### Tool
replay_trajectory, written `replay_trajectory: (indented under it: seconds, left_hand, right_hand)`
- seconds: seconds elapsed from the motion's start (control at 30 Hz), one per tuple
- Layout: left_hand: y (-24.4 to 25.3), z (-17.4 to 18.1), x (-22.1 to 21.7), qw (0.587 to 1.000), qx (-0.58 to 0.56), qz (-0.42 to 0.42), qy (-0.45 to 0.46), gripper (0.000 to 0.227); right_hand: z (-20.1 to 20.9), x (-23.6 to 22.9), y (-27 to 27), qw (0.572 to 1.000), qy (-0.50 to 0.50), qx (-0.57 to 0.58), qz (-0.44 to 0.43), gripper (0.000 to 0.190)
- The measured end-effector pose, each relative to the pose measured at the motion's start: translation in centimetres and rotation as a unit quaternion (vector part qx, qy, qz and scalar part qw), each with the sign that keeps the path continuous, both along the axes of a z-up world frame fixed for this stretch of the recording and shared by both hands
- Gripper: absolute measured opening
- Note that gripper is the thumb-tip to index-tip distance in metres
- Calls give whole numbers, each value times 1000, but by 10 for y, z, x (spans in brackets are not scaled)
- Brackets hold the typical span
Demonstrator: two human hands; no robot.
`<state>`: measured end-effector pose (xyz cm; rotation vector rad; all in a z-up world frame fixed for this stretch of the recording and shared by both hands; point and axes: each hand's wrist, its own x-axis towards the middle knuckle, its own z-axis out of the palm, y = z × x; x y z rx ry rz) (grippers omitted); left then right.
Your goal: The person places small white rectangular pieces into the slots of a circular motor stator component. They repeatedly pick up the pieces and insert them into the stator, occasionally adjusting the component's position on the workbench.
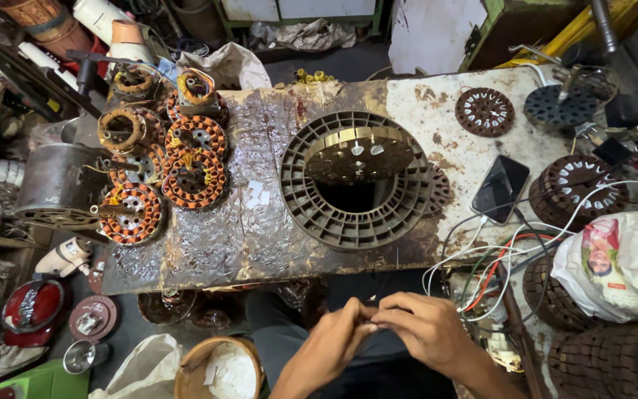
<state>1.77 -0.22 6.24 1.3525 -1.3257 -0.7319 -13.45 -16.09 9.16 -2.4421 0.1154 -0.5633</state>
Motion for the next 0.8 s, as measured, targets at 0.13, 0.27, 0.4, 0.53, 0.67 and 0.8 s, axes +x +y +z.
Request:
replay_trajectory:
  seconds: [0.13,0.27,0.4,0.53,0.67,0.8]
  left_hand:
    - [-2,17,2,987,-82,63,-124,18]
    - [1,10,4,998,-17,58,-8,10]
    - [6,-6,2,954,66,51,289,8]
    - [6,-14,-10,886,67,52,455,7]
    - [9,-3,-14,977,-48,92,187,14]
    - [15,17,-7,989,-83,110,-46,19]
  right_hand:
    - [33,8,-7,996,-55,-69,30,21]
    - [49,12,-5,986,-83,-137,45,23]
    - [49,13,-2,983,-95,-142,67,23]
    - [36,17,-6,989,-93,-91,75,20]
    - [27,12,-12,991,-70,82,85,18]
    - [18,9,-11,974,-45,204,83,18]
